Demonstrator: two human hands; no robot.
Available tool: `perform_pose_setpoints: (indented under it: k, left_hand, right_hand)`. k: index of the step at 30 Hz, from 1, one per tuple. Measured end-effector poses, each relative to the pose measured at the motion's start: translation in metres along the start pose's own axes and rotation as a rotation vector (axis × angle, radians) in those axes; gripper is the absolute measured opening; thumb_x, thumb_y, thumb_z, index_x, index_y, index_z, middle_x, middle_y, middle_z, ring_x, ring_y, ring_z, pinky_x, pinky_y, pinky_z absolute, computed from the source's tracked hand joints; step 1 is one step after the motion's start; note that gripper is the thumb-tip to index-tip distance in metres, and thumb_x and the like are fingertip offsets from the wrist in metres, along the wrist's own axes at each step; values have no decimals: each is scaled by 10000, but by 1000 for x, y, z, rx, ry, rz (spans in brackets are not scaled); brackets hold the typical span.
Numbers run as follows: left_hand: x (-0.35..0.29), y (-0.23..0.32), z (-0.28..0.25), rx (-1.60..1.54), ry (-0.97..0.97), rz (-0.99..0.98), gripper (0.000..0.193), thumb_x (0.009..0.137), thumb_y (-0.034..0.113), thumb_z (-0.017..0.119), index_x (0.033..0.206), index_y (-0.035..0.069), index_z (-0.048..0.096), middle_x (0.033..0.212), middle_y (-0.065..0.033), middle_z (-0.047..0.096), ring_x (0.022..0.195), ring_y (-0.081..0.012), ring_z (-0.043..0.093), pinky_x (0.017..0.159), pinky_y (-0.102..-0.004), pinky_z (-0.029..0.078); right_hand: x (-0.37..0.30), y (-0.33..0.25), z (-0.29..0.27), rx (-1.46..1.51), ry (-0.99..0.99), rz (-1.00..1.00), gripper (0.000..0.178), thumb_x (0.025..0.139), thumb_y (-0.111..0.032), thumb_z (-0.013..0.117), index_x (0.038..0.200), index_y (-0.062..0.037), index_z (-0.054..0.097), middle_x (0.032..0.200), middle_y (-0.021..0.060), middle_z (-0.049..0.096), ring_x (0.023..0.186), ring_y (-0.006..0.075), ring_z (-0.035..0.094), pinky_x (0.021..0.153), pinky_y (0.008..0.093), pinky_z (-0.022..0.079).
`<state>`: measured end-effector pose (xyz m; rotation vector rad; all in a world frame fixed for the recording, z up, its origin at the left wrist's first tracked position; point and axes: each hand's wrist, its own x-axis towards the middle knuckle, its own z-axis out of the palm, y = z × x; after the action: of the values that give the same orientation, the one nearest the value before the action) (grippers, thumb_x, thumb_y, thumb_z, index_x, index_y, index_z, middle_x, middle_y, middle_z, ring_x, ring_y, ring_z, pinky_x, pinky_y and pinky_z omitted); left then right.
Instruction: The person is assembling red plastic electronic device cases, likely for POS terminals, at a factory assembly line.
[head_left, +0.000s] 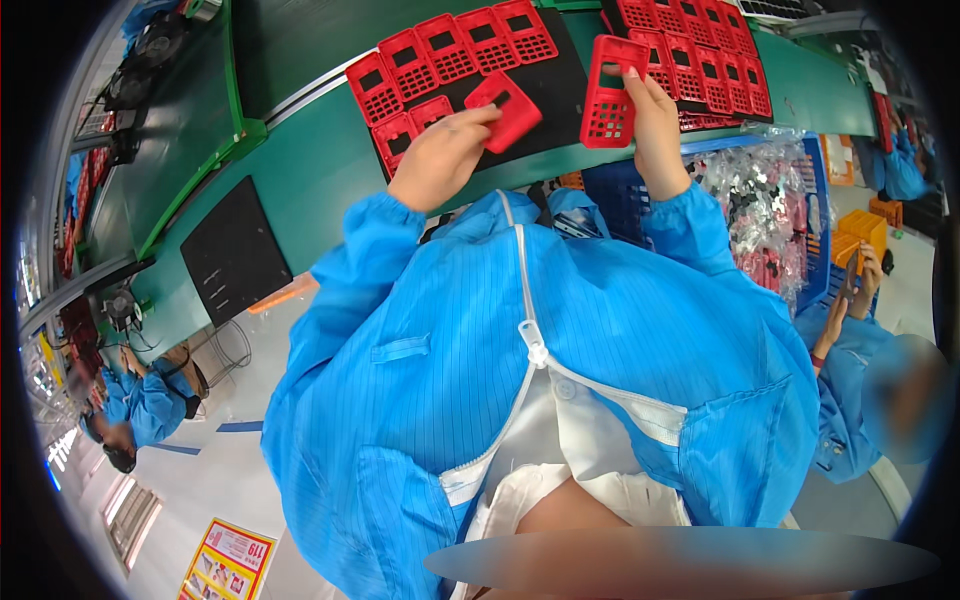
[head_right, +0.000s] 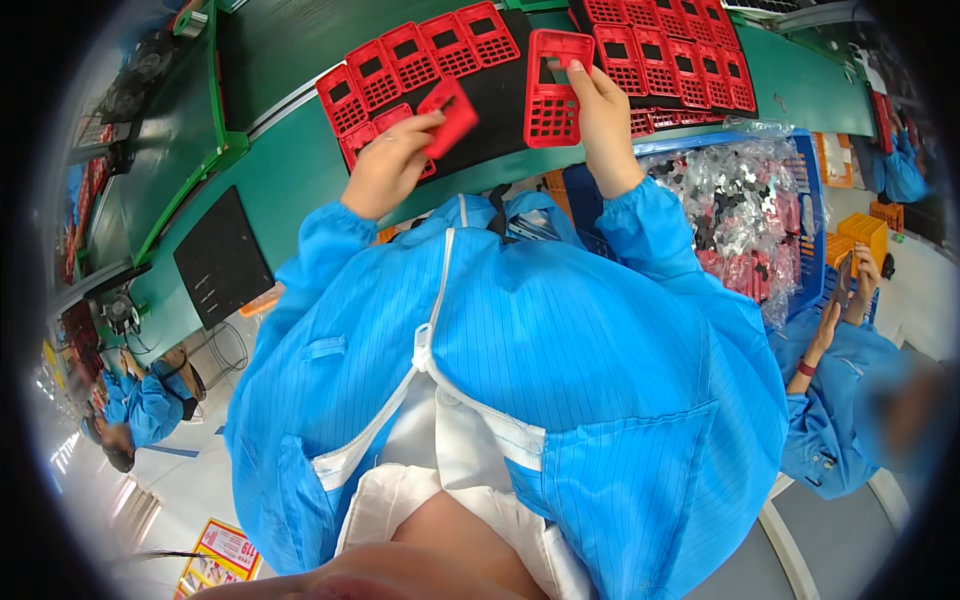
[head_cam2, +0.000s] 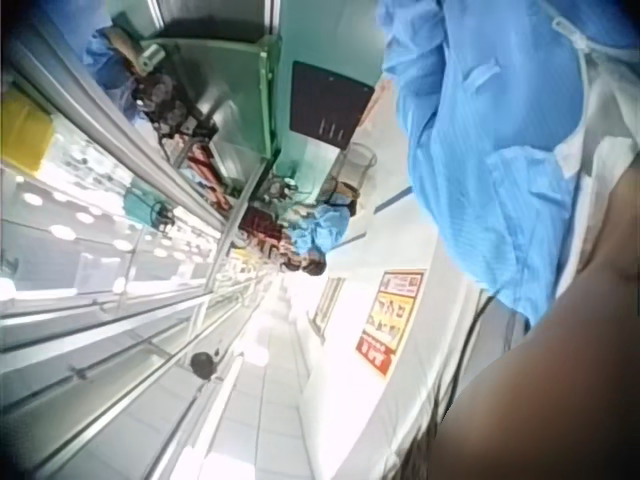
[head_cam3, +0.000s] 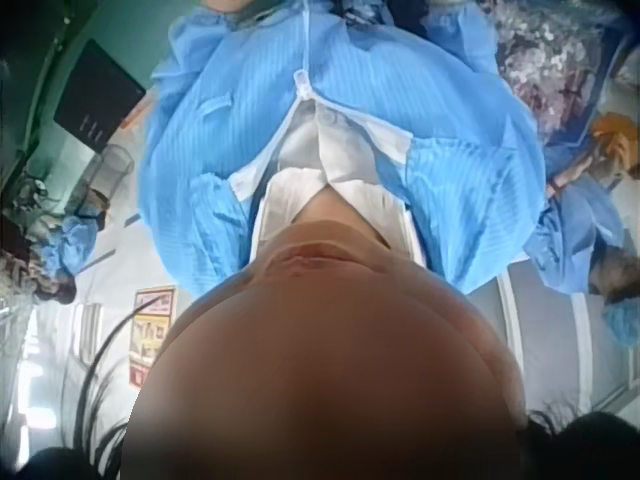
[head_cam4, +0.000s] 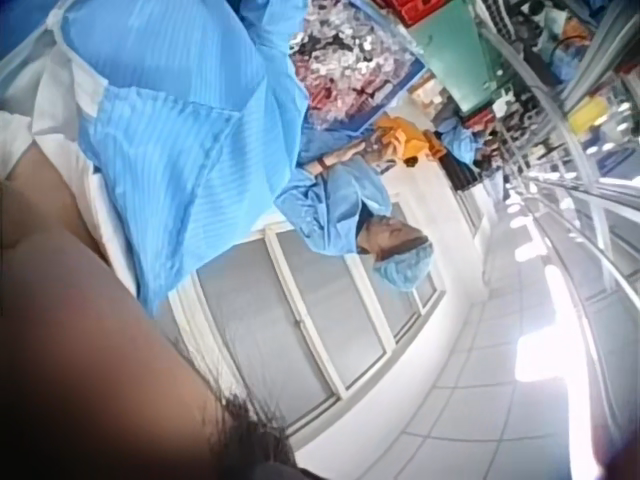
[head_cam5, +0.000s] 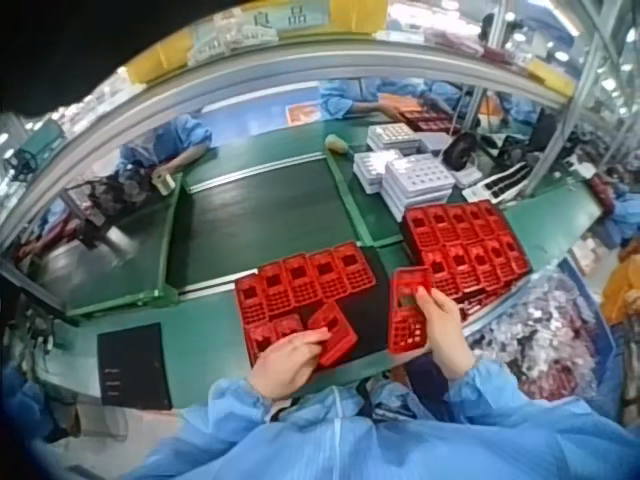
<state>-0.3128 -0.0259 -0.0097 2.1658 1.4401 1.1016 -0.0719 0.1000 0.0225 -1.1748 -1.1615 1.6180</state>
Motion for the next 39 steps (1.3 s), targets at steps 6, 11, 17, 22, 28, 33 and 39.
perform_pose_setpoints:
  k: [6,11,17,22,28,33,39]
  left_hand:
    - [2,-57,30,263,-352,255,154,788,42,555,936,3,572,1144,-154,592,1173,-345,522,968,-411,442]
    - [3,-47,26,425,-473,79,157,719,86,553,829,12,637,969,-178,617,968,-348,578,844,-430,485]
    - [13,-28,7,224,-265,16,168,811,88,593,974,52,613,1152,-171,584,1104,-342,544,940,-442,446]
    - [165,71,-150,419,184,470,211,767,31,634,976,9,608,1029,-176,634,954,-345,611,843,-438,495]
    - [433,79,-287,521,242,119,358,845,288,614,1107,49,661,1040,-177,681,943,-285,655,826,-381,502]
    - [521,51,-289,507,-4,-91,333,848,246,628,1102,32,651,1001,-143,690,878,-281,662,788,-366,513]
    - [520,18,-273,575,-135,-148,292,873,220,621,1091,29,650,994,-116,686,883,-264,655,770,-341,521]
  right_hand:
    - [28,39,-16,-233,-76,140,214,912,-202,597,1079,-70,612,787,39,642,550,103,601,441,216,436]
    - [43,84,-27,-558,-262,-261,254,916,-105,523,1145,-36,609,1062,103,670,1009,237,625,882,353,483]
    - [56,99,4,-989,-176,-151,506,810,-247,682,1220,-4,511,1068,207,603,995,352,599,837,407,494]
    - [48,15,0,-1102,-215,-366,430,830,-246,641,1203,-63,530,1084,158,579,1005,358,581,836,423,486]
    - [52,7,38,-747,-452,-274,310,846,-211,640,1091,-25,604,1021,143,604,921,289,619,797,370,503]
    - [29,13,25,-371,-338,-278,266,860,-145,643,1093,-19,615,990,106,625,894,198,628,765,306,504]
    - [20,34,-66,-330,-54,-69,221,878,-114,616,1073,-10,626,924,76,662,840,134,620,756,267,495]
